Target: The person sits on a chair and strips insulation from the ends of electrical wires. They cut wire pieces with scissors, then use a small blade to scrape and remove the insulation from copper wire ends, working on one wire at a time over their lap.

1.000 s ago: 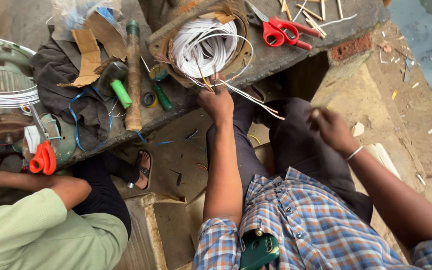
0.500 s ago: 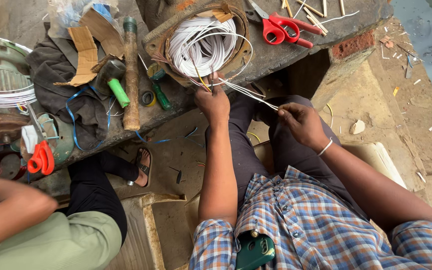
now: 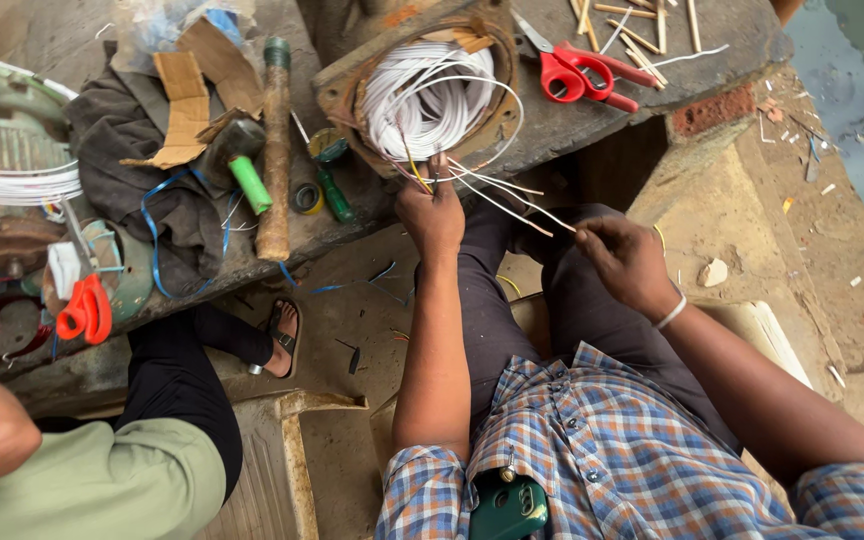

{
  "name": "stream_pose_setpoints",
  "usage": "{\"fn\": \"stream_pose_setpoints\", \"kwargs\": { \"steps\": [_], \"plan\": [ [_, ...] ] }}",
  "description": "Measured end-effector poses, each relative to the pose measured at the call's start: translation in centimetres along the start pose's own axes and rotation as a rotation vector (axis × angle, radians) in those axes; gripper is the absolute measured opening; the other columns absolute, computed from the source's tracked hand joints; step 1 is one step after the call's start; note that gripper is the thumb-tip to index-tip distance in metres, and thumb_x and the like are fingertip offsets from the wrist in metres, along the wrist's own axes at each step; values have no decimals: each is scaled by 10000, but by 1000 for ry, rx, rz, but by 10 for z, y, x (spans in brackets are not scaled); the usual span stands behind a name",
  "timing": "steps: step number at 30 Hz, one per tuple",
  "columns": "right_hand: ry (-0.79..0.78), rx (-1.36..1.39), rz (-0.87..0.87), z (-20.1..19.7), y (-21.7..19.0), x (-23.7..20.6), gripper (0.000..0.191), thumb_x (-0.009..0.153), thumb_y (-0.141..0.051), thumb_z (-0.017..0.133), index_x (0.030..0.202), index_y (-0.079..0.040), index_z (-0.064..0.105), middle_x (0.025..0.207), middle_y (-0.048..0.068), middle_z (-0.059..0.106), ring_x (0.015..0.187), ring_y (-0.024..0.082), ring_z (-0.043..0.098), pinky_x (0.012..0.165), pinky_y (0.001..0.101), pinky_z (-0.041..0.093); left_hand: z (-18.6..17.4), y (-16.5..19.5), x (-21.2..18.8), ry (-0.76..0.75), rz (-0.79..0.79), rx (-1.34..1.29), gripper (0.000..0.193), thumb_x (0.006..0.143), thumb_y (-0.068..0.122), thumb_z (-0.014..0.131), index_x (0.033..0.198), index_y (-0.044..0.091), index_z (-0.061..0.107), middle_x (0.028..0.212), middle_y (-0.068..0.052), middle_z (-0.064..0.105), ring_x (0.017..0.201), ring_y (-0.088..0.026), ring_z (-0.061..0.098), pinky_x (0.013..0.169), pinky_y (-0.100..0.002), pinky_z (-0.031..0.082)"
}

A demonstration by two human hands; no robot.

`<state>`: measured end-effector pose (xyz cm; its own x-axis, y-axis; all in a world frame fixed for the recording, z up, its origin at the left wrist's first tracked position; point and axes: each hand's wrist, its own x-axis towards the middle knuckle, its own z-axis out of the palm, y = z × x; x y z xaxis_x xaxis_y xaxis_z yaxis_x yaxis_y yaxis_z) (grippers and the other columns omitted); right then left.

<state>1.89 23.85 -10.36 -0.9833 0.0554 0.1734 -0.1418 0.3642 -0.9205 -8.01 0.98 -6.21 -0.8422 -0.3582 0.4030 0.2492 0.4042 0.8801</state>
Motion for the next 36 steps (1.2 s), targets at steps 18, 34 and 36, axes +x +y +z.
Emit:
{"fn": "stream_pose_setpoints", "kwargs": {
  "steps": [18,34,36],
  "plan": [
    [-64,-367,-133,16,-18,1,190,965,-202,707,1038,-38,768,908,178,747,790,304,731,679,376,558,-94,-19,-33,-183,116,-630,532,914,237,790,1290,91,444,1096,-32,533,740,-98,435,644,-248,405],
    [-420,-272,-306,109,-59,-31,233,940,-230,705,1084,-47,703,1007,129,714,899,305,716,796,383,579,-178,-23,-51,-78,127,-749,145,1094,131,606,1171,8,609,919,-26,601,846,-103,542,782,-258,470],
    [-470,-419,-317,105,-71,-35,386,895,-322,757,1173,-66,678,1022,123,680,887,301,692,787,400,565,-176,-31,-54,-119,97,-734,130,1102,111,604,1167,-1,617,924,-20,601,854,-100,545,807,-255,476]
  ]
}}
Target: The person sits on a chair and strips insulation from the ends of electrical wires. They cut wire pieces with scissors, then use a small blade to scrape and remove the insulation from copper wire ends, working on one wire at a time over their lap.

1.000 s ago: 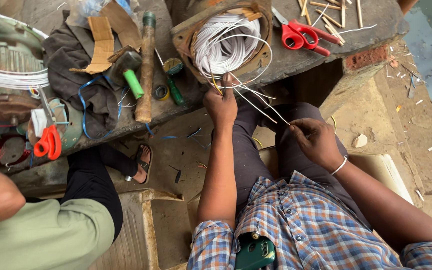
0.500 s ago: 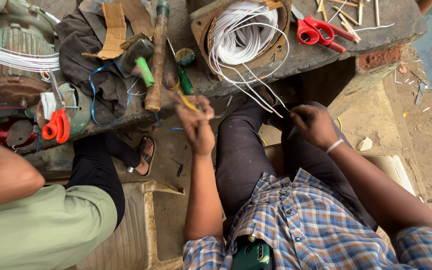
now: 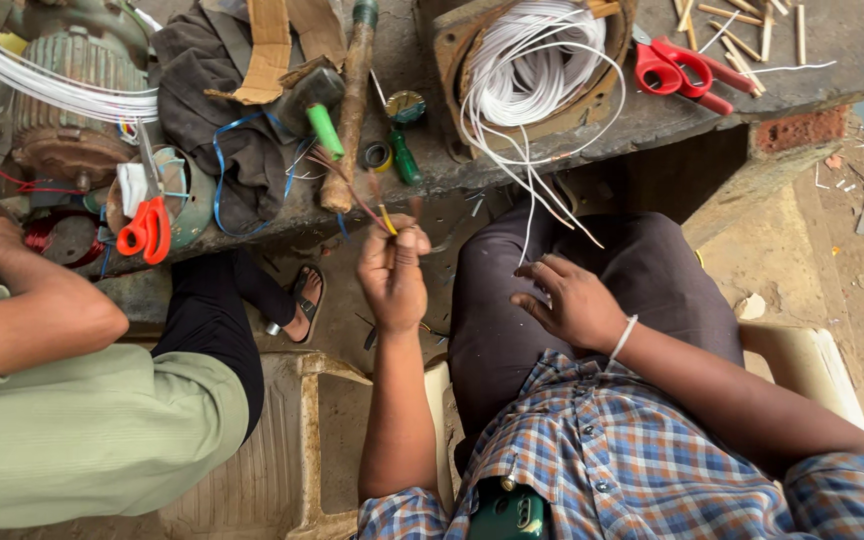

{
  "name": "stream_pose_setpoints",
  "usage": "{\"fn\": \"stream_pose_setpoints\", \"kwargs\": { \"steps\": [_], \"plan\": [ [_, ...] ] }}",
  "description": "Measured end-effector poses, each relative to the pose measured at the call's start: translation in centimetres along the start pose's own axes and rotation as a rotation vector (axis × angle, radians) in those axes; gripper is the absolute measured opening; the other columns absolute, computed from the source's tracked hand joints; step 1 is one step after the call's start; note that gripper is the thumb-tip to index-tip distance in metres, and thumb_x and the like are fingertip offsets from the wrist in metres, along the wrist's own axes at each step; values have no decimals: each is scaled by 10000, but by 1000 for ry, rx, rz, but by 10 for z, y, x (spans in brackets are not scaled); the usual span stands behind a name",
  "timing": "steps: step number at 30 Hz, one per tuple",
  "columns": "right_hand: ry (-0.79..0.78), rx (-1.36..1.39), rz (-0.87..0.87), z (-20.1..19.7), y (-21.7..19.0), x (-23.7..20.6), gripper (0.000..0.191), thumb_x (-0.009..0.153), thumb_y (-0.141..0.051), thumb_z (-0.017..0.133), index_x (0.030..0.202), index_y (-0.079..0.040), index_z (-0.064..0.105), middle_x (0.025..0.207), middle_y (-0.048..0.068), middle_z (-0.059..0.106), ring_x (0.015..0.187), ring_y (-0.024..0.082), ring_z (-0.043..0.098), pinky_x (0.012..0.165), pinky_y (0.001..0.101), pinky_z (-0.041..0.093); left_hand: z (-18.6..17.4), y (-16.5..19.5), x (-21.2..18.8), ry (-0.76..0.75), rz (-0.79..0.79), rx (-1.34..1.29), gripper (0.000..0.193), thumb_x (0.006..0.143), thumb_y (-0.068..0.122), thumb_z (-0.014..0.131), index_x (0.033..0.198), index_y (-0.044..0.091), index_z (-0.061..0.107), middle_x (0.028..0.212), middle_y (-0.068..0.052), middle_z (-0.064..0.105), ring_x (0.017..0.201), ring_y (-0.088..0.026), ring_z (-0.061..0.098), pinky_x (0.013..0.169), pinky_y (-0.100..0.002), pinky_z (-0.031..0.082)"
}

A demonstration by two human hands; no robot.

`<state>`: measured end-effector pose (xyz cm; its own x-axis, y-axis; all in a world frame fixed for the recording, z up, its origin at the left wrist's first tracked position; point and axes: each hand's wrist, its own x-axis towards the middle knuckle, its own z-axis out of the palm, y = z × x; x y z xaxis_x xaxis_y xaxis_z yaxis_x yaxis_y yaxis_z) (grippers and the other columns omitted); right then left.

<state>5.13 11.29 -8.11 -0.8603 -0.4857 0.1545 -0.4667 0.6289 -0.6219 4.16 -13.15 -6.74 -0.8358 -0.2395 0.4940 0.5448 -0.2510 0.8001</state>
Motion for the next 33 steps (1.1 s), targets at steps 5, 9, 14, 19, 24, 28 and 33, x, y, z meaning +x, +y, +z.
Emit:
{"fn": "stream_pose_setpoints", "kwargs": {
  "steps": [5,9,14,19,24,28,33],
  "plan": [
    [179,-170,-500,-19,-10,14,426,847,-273,757,1204,-68,649,1266,168,599,1035,332,647,827,409,565,-8,-13,-7,-50,-105,-128,156,1069,78,631,1186,-26,632,977,-27,603,873,-103,547,821,-260,471],
    [188,-367,-600,-30,-16,37,393,818,-86,741,1206,-63,675,1286,170,619,1057,298,659,827,376,564,-13,-11,-11,-115,-151,-134,169,1062,67,637,1200,-31,646,1038,-28,606,895,-109,556,841,-272,482],
    [329,-252,-818,-43,-25,65,273,779,-100,775,1046,-97,721,1123,86,697,1096,329,656,873,452,548,-17,-8,-13,-175,-195,-123,182,1062,54,639,1224,-27,664,1057,-36,619,920,-112,561,866,-280,487],
    [314,213,-628,-52,-27,80,213,856,-97,812,1053,-80,732,973,80,728,936,247,704,908,376,556,-8,0,-5,-90,-130,-71,155,1041,24,675,1192,2,648,1038,-56,641,918,-131,583,867,-295,498],
    [370,511,-440,-46,-33,100,218,927,-54,795,1139,-30,750,924,99,745,810,164,711,766,272,543,3,17,26,-67,33,-246,152,1050,34,719,1049,96,580,1011,-36,634,888,-144,590,841,-310,507],
    [286,658,-227,-40,-37,110,251,937,-93,784,1169,-5,744,897,62,728,801,87,635,743,260,527,12,14,34,-44,-98,-181,166,1018,67,709,1157,-8,656,911,-34,647,830,-134,590,788,-290,498],
    [145,715,-239,-46,-31,116,226,963,-98,747,1165,4,745,1039,54,762,906,81,665,809,253,545,19,-10,29,-4,-156,-5,176,1022,100,714,1140,-30,712,875,-24,652,797,-102,586,756,-257,494]
  ]
}}
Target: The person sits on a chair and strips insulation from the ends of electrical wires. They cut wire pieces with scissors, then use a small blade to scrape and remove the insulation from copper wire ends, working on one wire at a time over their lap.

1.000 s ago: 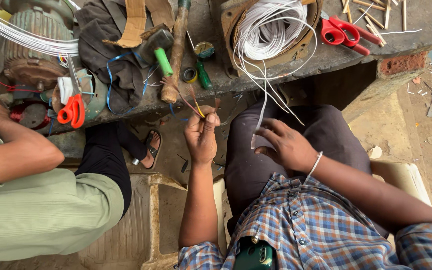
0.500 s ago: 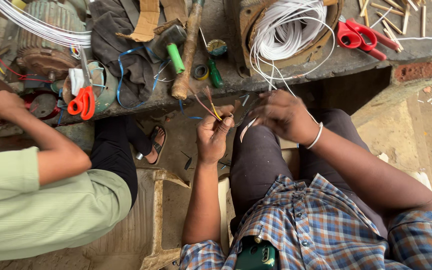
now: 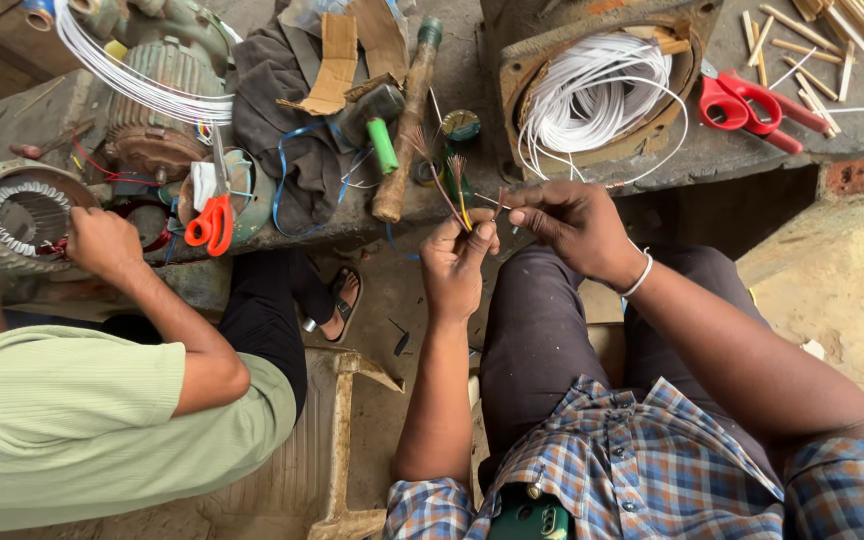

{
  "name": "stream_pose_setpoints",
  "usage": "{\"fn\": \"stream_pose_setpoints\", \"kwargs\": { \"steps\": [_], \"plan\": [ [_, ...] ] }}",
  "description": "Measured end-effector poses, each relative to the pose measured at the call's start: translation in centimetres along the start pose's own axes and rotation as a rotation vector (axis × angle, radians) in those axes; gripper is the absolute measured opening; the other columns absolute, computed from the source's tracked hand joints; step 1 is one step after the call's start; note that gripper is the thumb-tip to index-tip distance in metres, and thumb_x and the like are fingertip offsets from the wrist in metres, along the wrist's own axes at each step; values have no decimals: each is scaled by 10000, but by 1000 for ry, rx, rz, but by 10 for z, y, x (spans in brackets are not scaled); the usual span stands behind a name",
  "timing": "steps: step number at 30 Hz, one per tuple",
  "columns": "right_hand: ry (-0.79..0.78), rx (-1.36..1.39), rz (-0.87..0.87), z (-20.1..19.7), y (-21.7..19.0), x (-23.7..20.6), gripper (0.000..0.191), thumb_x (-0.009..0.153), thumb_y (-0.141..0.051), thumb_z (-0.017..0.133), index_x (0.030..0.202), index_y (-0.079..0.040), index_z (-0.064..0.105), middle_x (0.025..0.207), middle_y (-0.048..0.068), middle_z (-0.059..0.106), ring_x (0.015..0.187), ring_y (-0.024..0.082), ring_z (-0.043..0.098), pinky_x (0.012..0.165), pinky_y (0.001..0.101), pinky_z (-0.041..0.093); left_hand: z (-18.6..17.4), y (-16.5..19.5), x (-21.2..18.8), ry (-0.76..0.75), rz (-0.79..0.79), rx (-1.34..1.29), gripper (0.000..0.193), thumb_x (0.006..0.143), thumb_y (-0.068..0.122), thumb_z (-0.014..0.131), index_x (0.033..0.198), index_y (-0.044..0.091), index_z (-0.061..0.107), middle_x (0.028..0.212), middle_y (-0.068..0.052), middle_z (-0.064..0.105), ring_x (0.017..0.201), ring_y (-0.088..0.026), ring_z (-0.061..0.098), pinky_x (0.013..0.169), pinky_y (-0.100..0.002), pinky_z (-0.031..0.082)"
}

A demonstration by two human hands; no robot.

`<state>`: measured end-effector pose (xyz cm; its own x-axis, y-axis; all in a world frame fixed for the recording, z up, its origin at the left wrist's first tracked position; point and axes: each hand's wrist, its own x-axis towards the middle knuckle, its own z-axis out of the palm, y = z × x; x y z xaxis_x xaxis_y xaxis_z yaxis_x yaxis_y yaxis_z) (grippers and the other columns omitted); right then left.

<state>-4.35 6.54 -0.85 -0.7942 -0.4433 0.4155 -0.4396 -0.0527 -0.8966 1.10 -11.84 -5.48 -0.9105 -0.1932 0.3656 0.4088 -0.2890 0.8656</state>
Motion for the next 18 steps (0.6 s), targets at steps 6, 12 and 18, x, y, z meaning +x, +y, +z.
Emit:
{"fn": "stream_pose_setpoints", "kwargs": {
  "steps": [6,12,18],
  "plan": [
    [-64,-3,166,-6,-2,0,253,930,-115,745,1167,-27,760,999,77,773,884,90,674,797,278,560,-1,-16,-1,56,3,22,181,1009,121,722,1108,-30,723,867,-11,657,773,-89,579,724,-246,491],
    [-123,-129,43,-11,-7,2,219,916,-87,757,1131,-48,775,1039,99,794,911,133,719,842,295,557,1,-19,-3,89,19,57,170,1004,141,727,1062,-19,725,879,-11,672,753,-76,576,686,-234,485],
    [-166,-106,42,-14,-9,4,206,913,-82,744,1112,-42,777,1052,86,794,941,132,727,860,290,562,2,-16,-4,60,0,117,184,1037,182,704,1059,0,715,838,24,635,742,-51,552,677,-214,468]
  ]
}}
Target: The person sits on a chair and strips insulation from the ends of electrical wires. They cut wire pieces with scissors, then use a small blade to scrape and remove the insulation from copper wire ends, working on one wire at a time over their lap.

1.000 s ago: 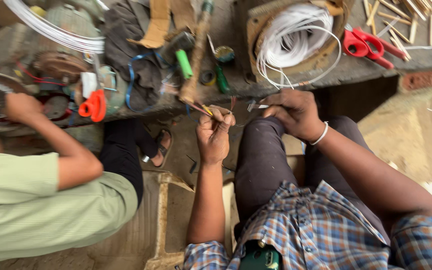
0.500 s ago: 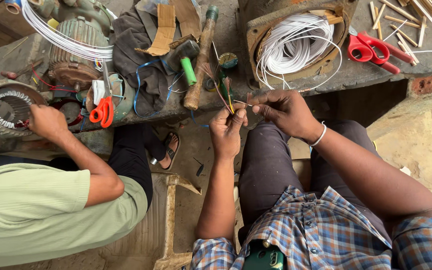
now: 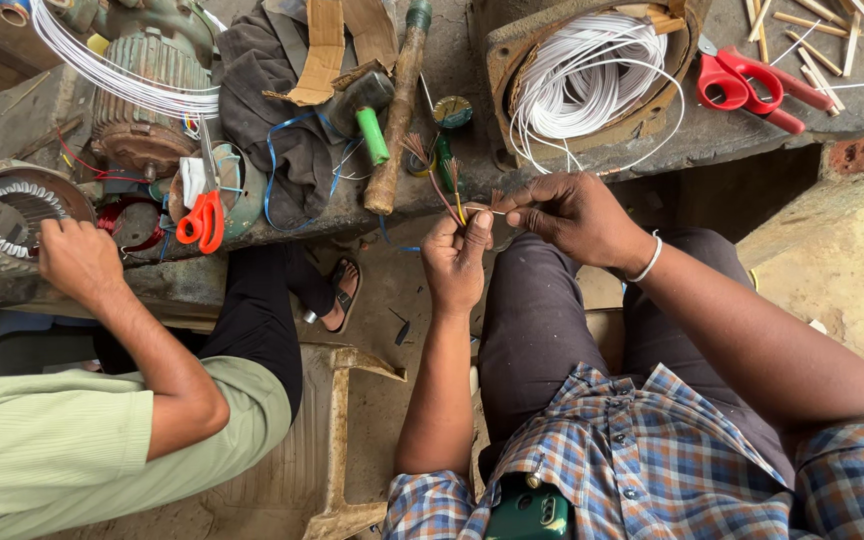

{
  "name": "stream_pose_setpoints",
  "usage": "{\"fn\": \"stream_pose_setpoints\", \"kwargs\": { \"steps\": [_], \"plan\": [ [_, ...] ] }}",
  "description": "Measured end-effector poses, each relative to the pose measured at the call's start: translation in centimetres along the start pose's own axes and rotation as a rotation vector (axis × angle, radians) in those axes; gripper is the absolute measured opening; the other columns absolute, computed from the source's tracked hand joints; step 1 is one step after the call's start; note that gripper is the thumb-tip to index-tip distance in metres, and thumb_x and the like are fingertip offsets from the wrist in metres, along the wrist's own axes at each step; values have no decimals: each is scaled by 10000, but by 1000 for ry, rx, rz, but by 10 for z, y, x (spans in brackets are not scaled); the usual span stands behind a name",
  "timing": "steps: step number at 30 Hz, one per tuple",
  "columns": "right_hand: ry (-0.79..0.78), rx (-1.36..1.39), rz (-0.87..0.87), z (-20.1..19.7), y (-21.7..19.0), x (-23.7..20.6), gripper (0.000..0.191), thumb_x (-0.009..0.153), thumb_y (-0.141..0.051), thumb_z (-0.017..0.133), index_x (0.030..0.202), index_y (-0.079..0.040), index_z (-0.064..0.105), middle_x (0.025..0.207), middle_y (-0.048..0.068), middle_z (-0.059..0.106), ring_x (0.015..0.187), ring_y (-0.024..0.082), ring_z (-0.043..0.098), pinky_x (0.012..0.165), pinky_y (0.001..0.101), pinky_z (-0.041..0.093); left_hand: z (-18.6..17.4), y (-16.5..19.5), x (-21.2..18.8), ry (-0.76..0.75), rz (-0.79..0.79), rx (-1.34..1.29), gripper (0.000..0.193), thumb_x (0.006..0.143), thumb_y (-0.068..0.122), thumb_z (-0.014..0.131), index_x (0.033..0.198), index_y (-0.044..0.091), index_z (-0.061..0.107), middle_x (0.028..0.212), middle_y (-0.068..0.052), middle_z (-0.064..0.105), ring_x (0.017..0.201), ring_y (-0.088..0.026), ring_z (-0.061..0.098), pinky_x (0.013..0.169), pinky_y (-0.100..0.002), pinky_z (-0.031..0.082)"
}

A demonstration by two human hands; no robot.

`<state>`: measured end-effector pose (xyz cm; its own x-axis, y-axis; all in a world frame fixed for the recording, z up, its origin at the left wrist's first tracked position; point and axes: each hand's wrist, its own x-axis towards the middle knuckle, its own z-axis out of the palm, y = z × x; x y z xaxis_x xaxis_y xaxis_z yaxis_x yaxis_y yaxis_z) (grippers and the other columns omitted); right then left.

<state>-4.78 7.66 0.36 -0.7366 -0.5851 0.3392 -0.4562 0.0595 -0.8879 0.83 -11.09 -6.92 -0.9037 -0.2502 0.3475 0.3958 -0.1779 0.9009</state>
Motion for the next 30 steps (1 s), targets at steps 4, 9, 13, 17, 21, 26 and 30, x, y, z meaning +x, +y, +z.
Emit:
{"fn": "stream_pose_setpoints", "kwargs": {
  "steps": [4,9,13,17,21,26,30],
  "plan": [
    [2,136,58,4,-3,1,176,926,-88,734,1084,-17,765,1020,84,781,927,121,715,835,283,573,2,5,-4,17,44,148,203,1044,202,689,1061,1,702,844,33,622,747,-38,546,660,-195,452],
    [72,58,97,11,1,-1,136,917,-99,775,998,10,767,912,80,771,823,111,676,748,283,559,7,12,-10,6,189,245,184,1049,193,683,1060,11,657,996,3,650,866,-55,602,749,-214,521],
    [22,-25,45,7,8,3,143,926,-127,775,964,11,765,877,68,754,782,101,678,713,283,540,10,16,-10,9,340,333,161,1062,164,692,1065,9,648,1073,-48,654,943,-114,633,808,-260,549],
    [-127,216,265,4,3,11,172,997,-165,746,998,6,761,826,101,674,736,137,584,662,307,483,15,23,-11,16,468,471,145,1053,161,672,1043,18,650,1045,-65,671,906,-152,668,758,-270,561],
    [118,-338,77,10,-17,-7,255,928,-193,788,1130,-49,730,798,131,675,611,250,630,615,335,508,17,33,-13,59,475,527,143,1078,159,648,1003,38,635,995,-59,685,897,-171,670,801,-315,549],
    [198,-663,-380,27,-31,-23,414,844,-79,778,1254,-45,732,873,80,652,743,277,661,640,395,525,22,37,-19,129,386,512,131,1047,157,657,1002,34,656,914,-67,682,781,-166,656,717,-313,534],
    [250,-763,-502,33,-30,-22,489,768,5,746,1253,-58,742,995,74,687,814,264,671,670,386,533,24,39,-21,168,399,587,112,1032,144,679,993,39,674,915,-75,693,798,-192,683,728,-320,542]
  ]
}}
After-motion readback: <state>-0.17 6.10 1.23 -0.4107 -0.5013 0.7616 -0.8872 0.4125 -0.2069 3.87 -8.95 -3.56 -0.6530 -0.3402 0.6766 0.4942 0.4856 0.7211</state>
